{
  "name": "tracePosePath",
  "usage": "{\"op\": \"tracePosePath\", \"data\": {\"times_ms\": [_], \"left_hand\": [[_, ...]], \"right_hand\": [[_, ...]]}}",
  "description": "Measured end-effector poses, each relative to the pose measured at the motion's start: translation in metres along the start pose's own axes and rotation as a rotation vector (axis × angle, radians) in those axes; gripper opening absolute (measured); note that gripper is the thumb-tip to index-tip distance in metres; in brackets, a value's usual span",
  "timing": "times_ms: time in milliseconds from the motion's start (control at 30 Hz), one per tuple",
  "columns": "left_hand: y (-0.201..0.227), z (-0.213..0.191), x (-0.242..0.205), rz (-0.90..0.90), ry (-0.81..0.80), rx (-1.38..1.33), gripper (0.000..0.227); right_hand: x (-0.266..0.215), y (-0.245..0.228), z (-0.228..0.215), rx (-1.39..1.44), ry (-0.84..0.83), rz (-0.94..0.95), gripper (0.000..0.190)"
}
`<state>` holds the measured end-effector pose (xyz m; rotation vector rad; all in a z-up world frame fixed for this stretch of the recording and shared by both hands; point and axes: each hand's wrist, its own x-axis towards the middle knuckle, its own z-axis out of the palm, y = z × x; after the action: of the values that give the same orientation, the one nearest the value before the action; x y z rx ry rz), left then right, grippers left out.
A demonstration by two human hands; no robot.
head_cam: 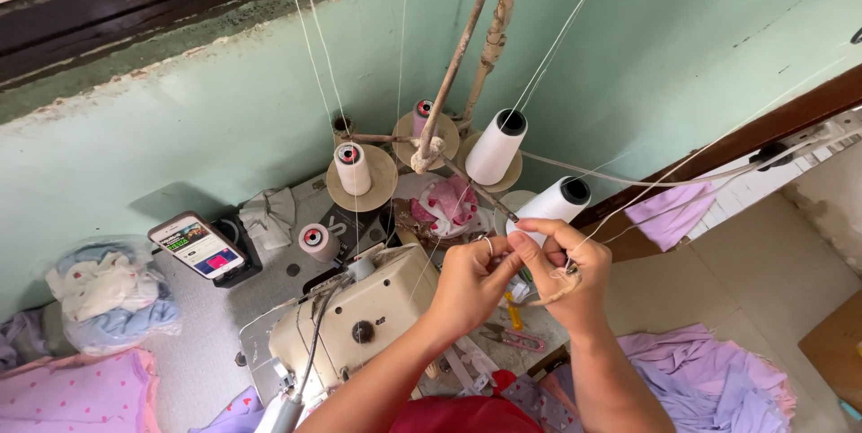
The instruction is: The person threads a sewing machine by guiding white thread through a metal guide and a needle. They use a small tool to assist in threading and scissors to cut the thread.
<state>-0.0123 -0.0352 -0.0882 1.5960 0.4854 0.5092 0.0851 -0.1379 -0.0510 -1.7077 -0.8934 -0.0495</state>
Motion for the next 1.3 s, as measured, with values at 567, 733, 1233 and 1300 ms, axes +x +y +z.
{"op": "tracePosePath", "data": {"times_ms": [567, 733, 1233, 1300], "left_hand": [[0.056, -0.028, -0.021, -0.005, -0.055, -0.248, 0.039], [0.064, -0.026, -0.019, 0.045, -0.051, -0.208, 0.02], [0.07, -0.008, -0.032, 0.045, -0.32, -0.011, 0.023], [0.07, -0.008, -0.034, 0.058, -0.33, -0.033, 0.014]], "right_hand": [[-0.011, 0.018, -0.041, 0.229, -0.34, 0.215, 0.085], [-0.021, 0.033, -0.044, 0.526, -0.495, 0.328, 0.105], [-0.096, 0.05, -0.019, 0.778, -0.411, 0.405, 0.016], [-0.097, 0.032, -0.02, 0.749, -0.38, 0.406, 0.017]]}}
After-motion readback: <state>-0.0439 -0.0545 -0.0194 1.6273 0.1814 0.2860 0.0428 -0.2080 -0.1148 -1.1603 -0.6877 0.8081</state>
